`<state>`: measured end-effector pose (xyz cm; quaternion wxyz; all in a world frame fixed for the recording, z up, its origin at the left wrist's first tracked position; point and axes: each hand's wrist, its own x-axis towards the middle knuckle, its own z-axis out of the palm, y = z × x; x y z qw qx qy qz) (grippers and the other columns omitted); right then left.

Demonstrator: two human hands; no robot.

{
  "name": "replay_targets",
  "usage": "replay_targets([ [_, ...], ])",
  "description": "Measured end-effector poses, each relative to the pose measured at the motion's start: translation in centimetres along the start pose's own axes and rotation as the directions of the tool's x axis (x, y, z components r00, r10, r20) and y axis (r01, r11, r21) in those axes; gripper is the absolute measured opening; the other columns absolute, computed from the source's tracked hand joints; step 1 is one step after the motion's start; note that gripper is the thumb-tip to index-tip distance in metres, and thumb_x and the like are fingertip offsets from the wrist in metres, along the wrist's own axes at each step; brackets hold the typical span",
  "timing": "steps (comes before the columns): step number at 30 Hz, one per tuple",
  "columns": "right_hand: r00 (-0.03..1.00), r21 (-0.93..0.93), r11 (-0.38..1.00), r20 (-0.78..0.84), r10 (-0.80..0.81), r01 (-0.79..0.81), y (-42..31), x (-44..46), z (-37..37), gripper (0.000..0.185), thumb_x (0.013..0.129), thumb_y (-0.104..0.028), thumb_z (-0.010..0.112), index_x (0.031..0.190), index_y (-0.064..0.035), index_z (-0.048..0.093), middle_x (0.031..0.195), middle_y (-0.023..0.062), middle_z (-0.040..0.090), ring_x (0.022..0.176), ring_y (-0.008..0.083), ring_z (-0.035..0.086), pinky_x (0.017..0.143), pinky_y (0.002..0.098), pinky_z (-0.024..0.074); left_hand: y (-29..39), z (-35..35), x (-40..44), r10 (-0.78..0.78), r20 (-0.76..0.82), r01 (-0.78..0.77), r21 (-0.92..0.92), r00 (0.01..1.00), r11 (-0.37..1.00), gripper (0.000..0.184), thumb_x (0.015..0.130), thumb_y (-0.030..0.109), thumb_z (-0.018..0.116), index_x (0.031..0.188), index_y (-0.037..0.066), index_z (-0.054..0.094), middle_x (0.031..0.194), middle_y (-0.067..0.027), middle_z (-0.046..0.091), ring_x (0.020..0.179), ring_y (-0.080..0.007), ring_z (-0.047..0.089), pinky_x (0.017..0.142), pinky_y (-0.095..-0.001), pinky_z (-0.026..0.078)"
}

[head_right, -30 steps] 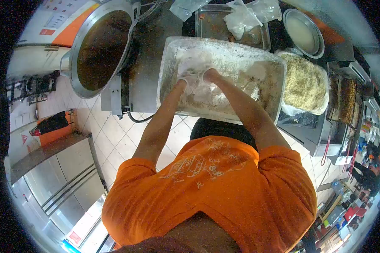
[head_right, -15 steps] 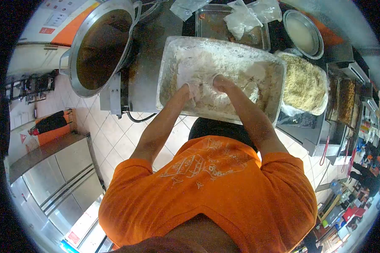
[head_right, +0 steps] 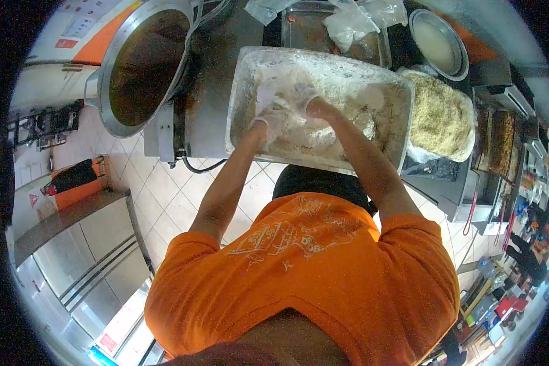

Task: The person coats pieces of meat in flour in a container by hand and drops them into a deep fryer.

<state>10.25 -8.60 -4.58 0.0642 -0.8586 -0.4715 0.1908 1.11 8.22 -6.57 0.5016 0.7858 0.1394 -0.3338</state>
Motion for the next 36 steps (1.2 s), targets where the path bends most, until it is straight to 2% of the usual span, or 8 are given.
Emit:
replay_targets([
  [2, 0.978, 0.676, 0.725, -0.206, 0.019, 0.128, 2.0, 0.3, 0.6, 0.027, 0.081, -0.014, 0.057, 0.104, -0.0015, 0.058, 0.098, 0.0086, 0.060, 0.085, 0.0214, 0.056, 0.077, 0.0295, 0.0435, -1.0, -0.4, 0.7, -0.040, -0.167, 0.028, -0.079, 0.985, 0.997, 0.045, 0.075, 0.028, 0.058, 0.113, 0.004, 0.052, 0.105, -0.0163, 0.059, 0.094, -0.0305, 0.057, 0.081, -0.0383, 0.045],
  [5, 0.994, 0.162, 0.981, 0.051, 0.099, -0.106, 1.2, 0.9, 2.2, 0.028, 0.083, -0.021, 0.051, 0.101, -0.0008, 0.060, 0.095, 0.0121, 0.062, 0.085, 0.0242, 0.057, 0.078, 0.0320, 0.0433, -1.4, 0.1, 2.5, -0.009, -0.413, 0.052, 0.093, 0.911, 0.994, 0.040, 0.077, 0.031, 0.055, 0.107, 0.004, 0.056, 0.101, -0.0171, 0.060, 0.090, -0.0305, 0.059, 0.076, -0.0392, 0.046],
  [13, 0.998, 0.221, 0.975, 0.038, -0.040, 0.031, 1.7, 0.1, 5.6, 0.039, 0.083, -0.026, 0.047, 0.112, 0.0004, 0.053, 0.112, 0.0159, 0.055, 0.100, 0.0300, 0.053, 0.087, 0.0375, 0.0391, 0.7, -0.4, 3.1, -0.015, -0.379, 0.094, 0.192, 0.925, 0.977, 0.039, 0.081, 0.033, 0.050, 0.100, 0.001, 0.059, 0.103, -0.0210, 0.059, 0.095, -0.0347, 0.057, 0.080, -0.0397, 0.046],
  [18, 0.999, 0.245, 0.969, 0.017, 0.031, -0.034, -1.2, -6.3, -2.9, 0.048, 0.079, -0.022, 0.052, 0.122, -0.0032, 0.042, 0.125, 0.0152, 0.044, 0.107, 0.0300, 0.048, 0.089, 0.0396, 0.0379, 2.4, -2.8, -4.4, 0.284, -0.424, 0.185, 0.777, 0.860, 0.601, 0.035, 0.080, 0.030, 0.052, 0.099, 0.002, 0.061, 0.102, -0.0204, 0.060, 0.094, -0.0321, 0.059, 0.077, -0.0411, 0.047],
  [23, 0.866, -0.109, 0.979, 0.459, 0.201, -0.170, -3.1, -7.6, -0.8, 0.032, 0.074, -0.021, 0.058, 0.101, -0.0035, 0.058, 0.097, 0.0163, 0.060, 0.086, 0.0295, 0.059, 0.072, 0.0386, 0.0457, 3.5, -1.2, -0.3, 0.312, -0.074, -0.139, 0.781, 0.947, 0.609, 0.036, 0.073, 0.028, 0.056, 0.100, 0.004, 0.061, 0.098, -0.0188, 0.061, 0.091, -0.0316, 0.059, 0.077, -0.0413, 0.047],
  [30, 0.943, 0.071, 0.946, -0.140, -0.303, 0.315, 2.6, -7.8, 5.6, 0.028, 0.074, -0.024, 0.058, 0.098, -0.0082, 0.060, 0.091, 0.0143, 0.061, 0.076, 0.0276, 0.059, 0.068, 0.0370, 0.0469, 4.9, 0.2, 1.9, 0.191, 0.304, -0.358, 0.815, 0.933, 0.456, 0.038, 0.067, 0.031, 0.061, 0.095, 0.005, 0.063, 0.095, -0.0170, 0.062, 0.086, -0.0320, 0.060, 0.075, -0.0412, 0.047],
  [33, 0.999, 0.468, 0.884, -0.034, 0.030, -0.011, -0.3, -9.0, 0.2, 0.035, 0.074, -0.031, 0.058, 0.100, -0.0075, 0.059, 0.095, 0.0145, 0.060, 0.077, 0.0284, 0.058, 0.069, 0.0370, 0.0469, 7.4, -2.5, -2.4, 0.182, 0.357, -0.401, 0.813, 0.916, 0.422, 0.040, 0.067, 0.033, 0.061, 0.097, 0.007, 0.063, 0.094, -0.0167, 0.062, 0.086, -0.0315, 0.060, 0.074, -0.0405, 0.046],
  [36, 0.985, 0.255, 0.966, -0.172, -0.002, 0.047, -1.3, -8.2, 1.4, 0.037, 0.074, -0.032, 0.058, 0.098, -0.0050, 0.059, 0.092, 0.0158, 0.061, 0.078, 0.0302, 0.058, 0.069, 0.0366, 0.0470, 6.5, -2.7, -2.7, 0.148, 0.328, -0.339, 0.666, 0.933, 0.665, 0.039, 0.068, 0.034, 0.060, 0.097, 0.008, 0.063, 0.096, -0.0155, 0.063, 0.085, -0.0310, 0.060, 0.074, -0.0392, 0.046],
])
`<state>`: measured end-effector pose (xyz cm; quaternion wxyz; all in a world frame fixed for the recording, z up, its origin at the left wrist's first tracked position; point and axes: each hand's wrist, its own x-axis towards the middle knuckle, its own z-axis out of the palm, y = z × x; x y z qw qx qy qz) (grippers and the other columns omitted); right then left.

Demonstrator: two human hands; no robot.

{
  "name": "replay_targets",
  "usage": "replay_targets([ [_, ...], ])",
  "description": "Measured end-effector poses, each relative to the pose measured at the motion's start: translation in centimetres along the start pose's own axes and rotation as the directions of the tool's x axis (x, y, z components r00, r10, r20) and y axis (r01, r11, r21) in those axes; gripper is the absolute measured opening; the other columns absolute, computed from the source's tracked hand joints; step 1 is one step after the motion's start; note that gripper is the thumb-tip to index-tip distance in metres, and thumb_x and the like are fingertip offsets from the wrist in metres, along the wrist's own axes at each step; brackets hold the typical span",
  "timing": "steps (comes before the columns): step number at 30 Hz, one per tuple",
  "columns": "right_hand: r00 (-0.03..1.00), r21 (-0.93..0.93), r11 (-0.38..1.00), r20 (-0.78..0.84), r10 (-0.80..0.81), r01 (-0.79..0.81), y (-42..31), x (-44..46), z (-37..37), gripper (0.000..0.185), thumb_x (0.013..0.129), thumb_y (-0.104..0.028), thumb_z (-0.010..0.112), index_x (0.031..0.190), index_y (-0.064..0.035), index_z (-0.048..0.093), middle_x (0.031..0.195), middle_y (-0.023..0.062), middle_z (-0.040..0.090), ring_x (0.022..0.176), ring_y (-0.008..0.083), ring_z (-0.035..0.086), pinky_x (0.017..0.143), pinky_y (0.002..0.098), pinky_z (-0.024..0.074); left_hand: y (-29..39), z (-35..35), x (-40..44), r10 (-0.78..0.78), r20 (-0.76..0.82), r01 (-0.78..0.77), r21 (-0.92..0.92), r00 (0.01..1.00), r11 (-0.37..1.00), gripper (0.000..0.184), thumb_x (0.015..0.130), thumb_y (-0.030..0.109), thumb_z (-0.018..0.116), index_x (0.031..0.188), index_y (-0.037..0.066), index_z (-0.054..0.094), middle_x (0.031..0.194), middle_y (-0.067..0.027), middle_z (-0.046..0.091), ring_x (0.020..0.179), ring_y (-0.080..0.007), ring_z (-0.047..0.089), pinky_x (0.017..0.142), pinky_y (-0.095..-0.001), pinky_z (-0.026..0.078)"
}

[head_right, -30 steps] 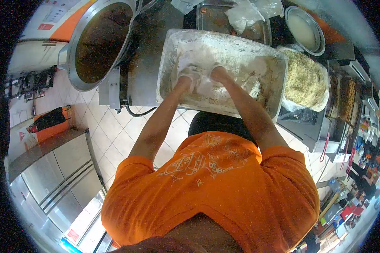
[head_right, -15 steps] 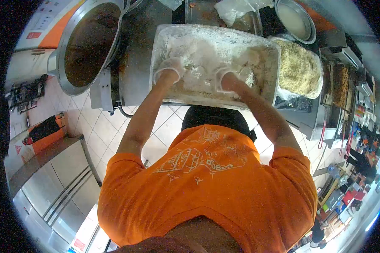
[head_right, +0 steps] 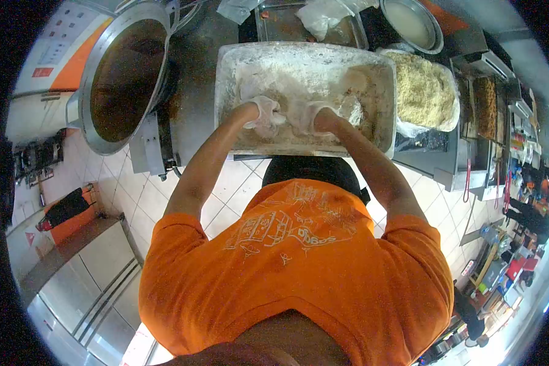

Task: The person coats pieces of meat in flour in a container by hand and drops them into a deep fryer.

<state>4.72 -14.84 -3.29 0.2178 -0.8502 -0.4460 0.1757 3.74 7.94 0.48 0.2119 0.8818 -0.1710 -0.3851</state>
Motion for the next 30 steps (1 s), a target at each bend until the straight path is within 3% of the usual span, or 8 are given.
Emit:
replay_targets([
  [4, 0.935, -0.168, 0.969, 0.276, 0.221, -0.180, -4.6, 2.6, -2.9, 0.033, 0.073, -0.030, 0.059, 0.092, -0.0033, 0.060, 0.087, 0.0162, 0.061, 0.077, 0.0300, 0.059, 0.068, 0.0366, 0.0471, 0.6, -1.9, -0.8, -0.093, 0.164, 0.073, 0.128, 0.982, 0.989, 0.040, 0.066, 0.022, 0.066, 0.102, 0.006, 0.060, 0.091, -0.0129, 0.063, 0.082, -0.0273, 0.060, 0.073, -0.0366, 0.047],
  [9, 0.940, -0.259, 0.965, 0.337, 0.044, 0.048, -3.4, 3.4, -1.2, 0.028, 0.070, -0.027, 0.060, 0.083, -0.0012, 0.060, 0.080, 0.0168, 0.061, 0.072, 0.0306, 0.058, 0.065, 0.0379, 0.0464, -1.4, -2.9, -2.1, -0.152, -0.127, 0.107, -0.307, 0.980, 0.946, 0.052, 0.060, 0.022, 0.070, 0.107, 0.003, 0.056, 0.094, -0.0162, 0.062, 0.084, -0.0278, 0.059, 0.076, -0.0353, 0.046],
  [13, 0.943, -0.017, 1.000, 0.332, 0.026, -0.022, -0.8, 3.1, -3.0, 0.025, 0.069, -0.023, 0.060, 0.083, -0.0024, 0.061, 0.077, 0.0152, 0.060, 0.070, 0.0297, 0.057, 0.065, 0.0380, 0.0459, -2.1, -2.2, -1.6, -0.259, -0.182, 0.227, -0.179, 0.949, 0.957, 0.057, 0.061, 0.028, 0.072, 0.110, 0.003, 0.056, 0.102, -0.0175, 0.060, 0.088, -0.0275, 0.059, 0.079, -0.0352, 0.045],
  [15, 0.995, 0.097, 0.990, 0.004, -0.104, 0.103, 1.3, 2.4, -3.6, 0.020, 0.067, -0.019, 0.060, 0.081, -0.0048, 0.061, 0.077, 0.0129, 0.060, 0.069, 0.0271, 0.056, 0.065, 0.0361, 0.0456, -1.6, -1.4, -2.3, -0.172, -0.401, -0.009, -0.410, 0.900, 0.912, 0.056, 0.062, 0.031, 0.072, 0.108, 0.004, 0.057, 0.102, -0.0166, 0.060, 0.089, -0.0281, 0.059, 0.081, -0.0352, 0.045],
  [16, 0.935, -0.230, 0.951, 0.334, -0.121, 0.205, 5.0, 3.2, -1.5, 0.017, 0.069, -0.016, 0.057, 0.081, -0.0047, 0.061, 0.080, 0.0108, 0.060, 0.070, 0.0248, 0.056, 0.065, 0.0331, 0.0451, -2.0, 0.0, -1.2, -0.132, -0.591, -0.018, -0.241, 0.796, 0.970, 0.048, 0.067, 0.033, 0.067, 0.104, 0.004, 0.059, 0.101, -0.0171, 0.060, 0.091, -0.0298, 0.058, 0.081, -0.0354, 0.045],
  [20, 0.937, -0.271, 0.959, 0.349, 0.021, 0.079, 4.1, 2.5, -4.5, 0.016, 0.071, -0.013, 0.054, 0.082, -0.0031, 0.059, 0.082, 0.0093, 0.060, 0.070, 0.0238, 0.055, 0.064, 0.0305, 0.0446, -1.7, -1.0, -1.3, -0.204, -0.561, 0.271, 0.037, 0.802, 0.962, 0.044, 0.073, 0.033, 0.058, 0.108, 0.006, 0.057, 0.108, -0.0184, 0.057, 0.100, -0.0345, 0.053, 0.086, -0.0396, 0.041],
  [25, 0.994, -0.257, 0.960, -0.002, 0.112, -0.109, 1.0, 1.1, -6.8, 0.021, 0.068, -0.015, 0.053, 0.085, -0.0035, 0.058, 0.079, 0.0136, 0.060, 0.070, 0.0258, 0.057, 0.064, 0.0344, 0.0454, -0.1, -2.1, -2.3, 0.118, -0.780, 0.053, 0.190, 0.614, 0.980, 0.065, 0.069, 0.047, 0.063, 0.118, 0.006, 0.050, 0.113, -0.0165, 0.055, 0.107, -0.0303, 0.050, 0.092, -0.0349, 0.036],
  [30, 0.930, -0.181, 0.917, 0.028, 0.367, -0.357, -1.4, -0.4, -7.5, 0.036, 0.063, -0.021, 0.064, 0.096, -0.0061, 0.060, 0.092, 0.0148, 0.063, 0.081, 0.0301, 0.061, 0.071, 0.0397, 0.0476, 4.6, -3.8, -4.2, -0.309, -0.529, 0.352, -0.021, 0.790, 0.936, 0.046, 0.065, 0.032, 0.067, 0.098, 0.002, 0.060, 0.097, -0.0224, 0.060, 0.094, -0.0366, 0.056, 0.083, -0.0412, 0.042],
])
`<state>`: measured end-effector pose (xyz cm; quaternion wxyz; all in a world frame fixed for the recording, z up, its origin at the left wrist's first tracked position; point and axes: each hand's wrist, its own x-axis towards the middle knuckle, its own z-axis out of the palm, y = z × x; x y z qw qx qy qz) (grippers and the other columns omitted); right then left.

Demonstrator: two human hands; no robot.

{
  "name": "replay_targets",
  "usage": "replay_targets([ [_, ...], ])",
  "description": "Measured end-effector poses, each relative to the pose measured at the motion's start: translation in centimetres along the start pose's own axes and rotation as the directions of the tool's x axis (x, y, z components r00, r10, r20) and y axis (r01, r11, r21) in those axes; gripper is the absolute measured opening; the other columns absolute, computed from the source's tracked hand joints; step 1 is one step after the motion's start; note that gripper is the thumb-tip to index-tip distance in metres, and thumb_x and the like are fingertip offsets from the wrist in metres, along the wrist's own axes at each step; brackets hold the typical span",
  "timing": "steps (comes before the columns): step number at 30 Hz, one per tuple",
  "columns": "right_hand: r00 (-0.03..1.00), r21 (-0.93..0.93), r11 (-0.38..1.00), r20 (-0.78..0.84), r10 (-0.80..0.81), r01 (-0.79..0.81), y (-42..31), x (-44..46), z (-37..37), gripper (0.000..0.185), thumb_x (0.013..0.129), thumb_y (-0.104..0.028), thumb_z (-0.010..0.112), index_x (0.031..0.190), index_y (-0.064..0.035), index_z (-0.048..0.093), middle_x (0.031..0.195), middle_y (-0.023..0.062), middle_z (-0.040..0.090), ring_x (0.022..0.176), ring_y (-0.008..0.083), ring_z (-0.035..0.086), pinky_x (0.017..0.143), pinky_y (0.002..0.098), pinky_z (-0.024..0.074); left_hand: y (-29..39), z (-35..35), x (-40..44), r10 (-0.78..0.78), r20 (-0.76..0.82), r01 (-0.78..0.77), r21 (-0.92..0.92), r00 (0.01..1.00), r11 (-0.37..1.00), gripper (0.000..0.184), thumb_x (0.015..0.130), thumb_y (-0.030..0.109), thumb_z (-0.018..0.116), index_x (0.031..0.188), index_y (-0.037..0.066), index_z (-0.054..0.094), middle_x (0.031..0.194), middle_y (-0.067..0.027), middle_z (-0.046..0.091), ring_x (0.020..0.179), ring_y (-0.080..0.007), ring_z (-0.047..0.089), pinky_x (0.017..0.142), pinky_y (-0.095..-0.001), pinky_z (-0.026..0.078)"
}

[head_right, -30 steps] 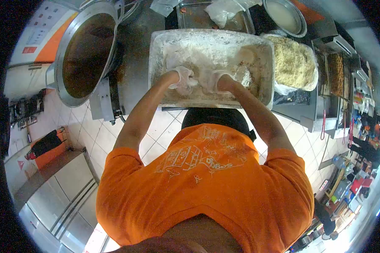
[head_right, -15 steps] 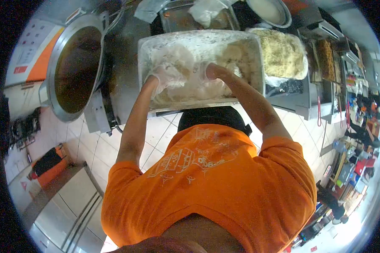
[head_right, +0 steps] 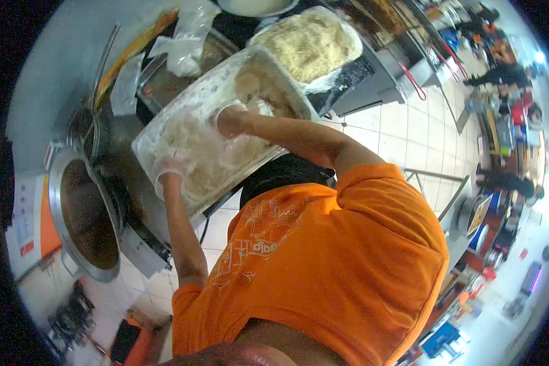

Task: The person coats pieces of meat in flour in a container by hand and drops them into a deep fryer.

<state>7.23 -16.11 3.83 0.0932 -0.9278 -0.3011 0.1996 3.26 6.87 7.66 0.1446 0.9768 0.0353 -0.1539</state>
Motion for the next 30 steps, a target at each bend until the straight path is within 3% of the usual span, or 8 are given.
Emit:
replay_targets([
  [4, 0.993, 0.126, 0.992, -0.116, 0.034, -0.019, 1.1, -0.1, 0.2, 0.041, 0.059, -0.027, 0.069, 0.093, -0.0063, 0.059, 0.090, 0.0140, 0.063, 0.080, 0.0286, 0.061, 0.070, 0.0392, 0.0479, 1.2, 0.0, 1.1, -0.214, 0.203, 0.206, 0.061, 0.955, 0.977, 0.046, 0.065, 0.032, 0.068, 0.095, -0.002, 0.061, 0.098, -0.0236, 0.059, 0.096, -0.0363, 0.055, 0.084, -0.0405, 0.042],
  [10, 0.987, 0.414, 0.905, -0.071, 0.142, -0.100, 7.4, -4.9, -4.5, 0.030, 0.067, -0.025, 0.064, 0.088, -0.0042, 0.057, 0.085, 0.0149, 0.060, 0.079, 0.0302, 0.058, 0.065, 0.0392, 0.0454, 2.8, 0.5, 2.5, 0.006, 0.088, -0.019, 0.145, 0.996, 0.989, 0.062, 0.066, 0.040, 0.069, 0.108, -0.003, 0.055, 0.105, -0.0235, 0.057, 0.103, -0.0362, 0.052, 0.090, -0.0376, 0.039],
  [12, 0.852, 0.463, 0.801, -0.511, -0.109, 0.380, 14.1, -4.0, -1.6, 0.030, 0.067, -0.026, 0.067, 0.087, -0.0053, 0.056, 0.081, 0.0142, 0.059, 0.073, 0.0280, 0.057, 0.062, 0.0376, 0.0442, 4.9, 0.1, 3.4, 0.009, 0.091, -0.022, 0.140, 0.996, 0.990, 0.064, 0.067, 0.042, 0.068, 0.110, -0.002, 0.053, 0.109, -0.0236, 0.055, 0.105, -0.0363, 0.050, 0.091, -0.0374, 0.038],
  [17, 0.576, 0.353, 0.849, -0.814, 0.071, 0.393, 25.6, -16.6, -10.2, 0.037, 0.062, -0.032, 0.073, 0.081, -0.0055, 0.056, 0.071, 0.0109, 0.056, 0.064, 0.0244, 0.054, 0.056, 0.0333, 0.0436, 9.6, 0.3, 5.9, -0.135, 0.092, 0.123, 0.128, 0.987, 0.984, 0.066, 0.069, 0.043, 0.066, 0.116, -0.002, 0.050, 0.119, -0.0233, 0.048, 0.111, -0.0364, 0.045, 0.093, -0.0373, 0.036],
  [21, 0.621, 0.483, 0.849, -0.603, 0.500, -0.215, 36.3, -26.6, -14.8, 0.043, 0.060, -0.038, 0.073, 0.084, -0.0051, 0.058, 0.071, 0.0103, 0.057, 0.067, 0.0254, 0.057, 0.059, 0.0311, 0.0461, 15.6, 0.5, 5.2, -0.284, -0.127, 0.308, 0.259, 0.950, 0.915, 0.070, 0.068, 0.039, 0.068, 0.120, -0.002, 0.046, 0.117, -0.0226, 0.050, 0.111, -0.0357, 0.044, 0.095, -0.0365, 0.033],
  [23, 0.658, 0.451, 0.817, -0.498, 0.565, -0.360, 42.2, -30.5, -15.6, 0.045, 0.064, -0.039, 0.069, 0.086, -0.0022, 0.057, 0.073, 0.0144, 0.058, 0.067, 0.0274, 0.057, 0.060, 0.0340, 0.0475, 19.0, 0.3, 4.9, -0.174, -0.205, 0.148, -0.138, 0.963, 0.979, 0.063, 0.067, 0.032, 0.071, 0.117, -0.001, 0.049, 0.110, -0.0213, 0.055, 0.105, -0.0359, 0.049, 0.092, -0.0352, 0.036],
  [26, 0.661, 0.325, 0.825, -0.494, 0.565, -0.462, 51.1, -32.8, -12.5, 0.040, 0.067, -0.036, 0.065, 0.087, -0.0014, 0.057, 0.081, 0.0176, 0.060, 0.076, 0.0316, 0.060, 0.064, 0.0398, 0.0484, 25.7, -1.0, 5.7, -0.130, -0.160, 0.103, -0.166, 0.978, 0.981, 0.055, 0.065, 0.026, 0.072, 0.110, 0.001, 0.053, 0.103, -0.0201, 0.058, 0.097, -0.0358, 0.054, 0.086, -0.0339, 0.040],
  [30, 0.738, 0.179, 0.788, -0.278, 0.615, -0.589, 55.8, -33.9, -9.9, 0.020, 0.072, -0.015, 0.057, 0.086, -0.0002, 0.056, 0.084, 0.0194, 0.061, 0.083, 0.0337, 0.060, 0.068, 0.0409, 0.0499, 37.6, -2.8, 7.4, 0.004, -0.209, 0.036, 0.187, 0.978, 0.982, 0.050, 0.066, 0.028, 0.071, 0.105, 0.001, 0.055, 0.096, -0.0212, 0.060, 0.090, -0.0361, 0.056, 0.079, -0.0355, 0.042],
])
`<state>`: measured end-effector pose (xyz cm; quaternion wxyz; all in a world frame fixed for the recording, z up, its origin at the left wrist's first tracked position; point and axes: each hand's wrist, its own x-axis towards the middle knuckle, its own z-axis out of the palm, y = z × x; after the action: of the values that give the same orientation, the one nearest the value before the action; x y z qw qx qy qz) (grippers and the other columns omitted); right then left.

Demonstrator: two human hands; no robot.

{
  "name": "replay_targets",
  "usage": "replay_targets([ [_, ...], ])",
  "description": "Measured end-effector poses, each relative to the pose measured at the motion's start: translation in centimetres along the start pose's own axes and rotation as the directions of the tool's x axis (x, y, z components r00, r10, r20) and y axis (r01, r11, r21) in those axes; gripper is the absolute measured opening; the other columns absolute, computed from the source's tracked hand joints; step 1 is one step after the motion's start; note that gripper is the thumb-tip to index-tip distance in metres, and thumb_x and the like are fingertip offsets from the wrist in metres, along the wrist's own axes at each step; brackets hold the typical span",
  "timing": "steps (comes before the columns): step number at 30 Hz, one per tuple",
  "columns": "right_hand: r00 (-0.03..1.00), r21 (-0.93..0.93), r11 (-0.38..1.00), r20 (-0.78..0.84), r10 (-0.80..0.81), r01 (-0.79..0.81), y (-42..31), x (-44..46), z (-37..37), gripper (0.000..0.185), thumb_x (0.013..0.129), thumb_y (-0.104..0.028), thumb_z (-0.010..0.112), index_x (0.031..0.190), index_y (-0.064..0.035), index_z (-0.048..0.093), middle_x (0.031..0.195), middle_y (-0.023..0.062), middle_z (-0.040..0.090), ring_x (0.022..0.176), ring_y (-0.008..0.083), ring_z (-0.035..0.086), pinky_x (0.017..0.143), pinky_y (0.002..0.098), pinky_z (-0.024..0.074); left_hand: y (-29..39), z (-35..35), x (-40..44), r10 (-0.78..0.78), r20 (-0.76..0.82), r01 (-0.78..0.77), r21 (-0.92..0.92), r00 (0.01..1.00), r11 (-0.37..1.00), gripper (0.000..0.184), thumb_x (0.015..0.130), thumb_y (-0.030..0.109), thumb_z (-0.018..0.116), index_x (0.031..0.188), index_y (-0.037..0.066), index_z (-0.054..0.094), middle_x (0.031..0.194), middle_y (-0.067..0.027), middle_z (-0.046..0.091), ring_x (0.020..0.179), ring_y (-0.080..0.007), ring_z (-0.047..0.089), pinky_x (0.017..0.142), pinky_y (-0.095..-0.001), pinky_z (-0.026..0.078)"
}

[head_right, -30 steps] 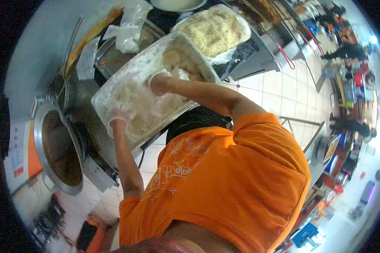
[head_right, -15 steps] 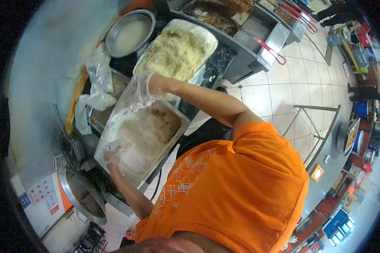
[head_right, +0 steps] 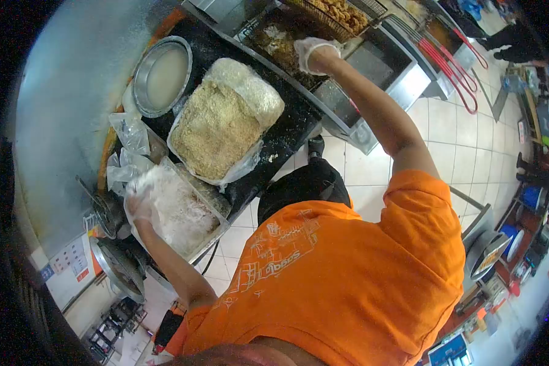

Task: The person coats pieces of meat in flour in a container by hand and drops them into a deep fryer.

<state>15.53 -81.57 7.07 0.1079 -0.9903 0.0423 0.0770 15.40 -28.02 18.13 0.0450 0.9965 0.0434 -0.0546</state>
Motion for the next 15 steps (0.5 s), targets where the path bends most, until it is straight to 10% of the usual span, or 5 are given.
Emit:
replay_targets([
  [6, 0.979, -0.104, 0.986, 0.170, -0.113, 0.131, 6.7, 5.0, 13.2, 0.031, 0.079, -0.017, 0.054, 0.108, -0.0049, 0.054, 0.103, 0.0121, 0.060, 0.096, 0.0289, 0.058, 0.078, 0.0370, 0.0483, 14.5, 0.1, 4.7, 0.241, -0.003, -0.235, -0.232, 0.970, 0.944, 0.065, 0.065, 0.037, 0.072, 0.112, -0.002, 0.050, 0.100, -0.0222, 0.058, 0.093, -0.0345, 0.055, 0.082, -0.0387, 0.042],
  [11, 0.981, -0.112, 0.975, -0.028, -0.194, 0.190, 6.5, 3.1, 10.8, 0.025, 0.082, -0.011, 0.047, 0.105, -0.0056, 0.055, 0.101, 0.0108, 0.061, 0.093, 0.0273, 0.059, 0.077, 0.0375, 0.0490, 28.6, 1.4, 6.7, 0.501, 0.137, -0.450, -0.287, 0.854, 0.846, 0.060, 0.064, 0.028, 0.075, 0.111, -0.001, 0.051, 0.098, -0.0154, 0.060, 0.089, -0.0239, 0.057, 0.081, -0.0325, 0.044],
  [15, 0.995, 0.084, 0.994, 0.073, 0.062, -0.068, 4.1, -2.6, 1.3, 0.020, 0.078, -0.011, 0.049, 0.095, -0.0036, 0.055, 0.090, 0.0168, 0.061, 0.085, 0.0312, 0.060, 0.074, 0.0418, 0.0487, 37.4, 4.4, 6.9, 0.561, 0.336, -0.504, -0.247, 0.757, 0.828, 0.075, 0.069, 0.042, 0.070, 0.120, -0.004, 0.042, 0.115, -0.0244, 0.050, 0.105, -0.0338, 0.050, 0.091, -0.0363, 0.041],
])
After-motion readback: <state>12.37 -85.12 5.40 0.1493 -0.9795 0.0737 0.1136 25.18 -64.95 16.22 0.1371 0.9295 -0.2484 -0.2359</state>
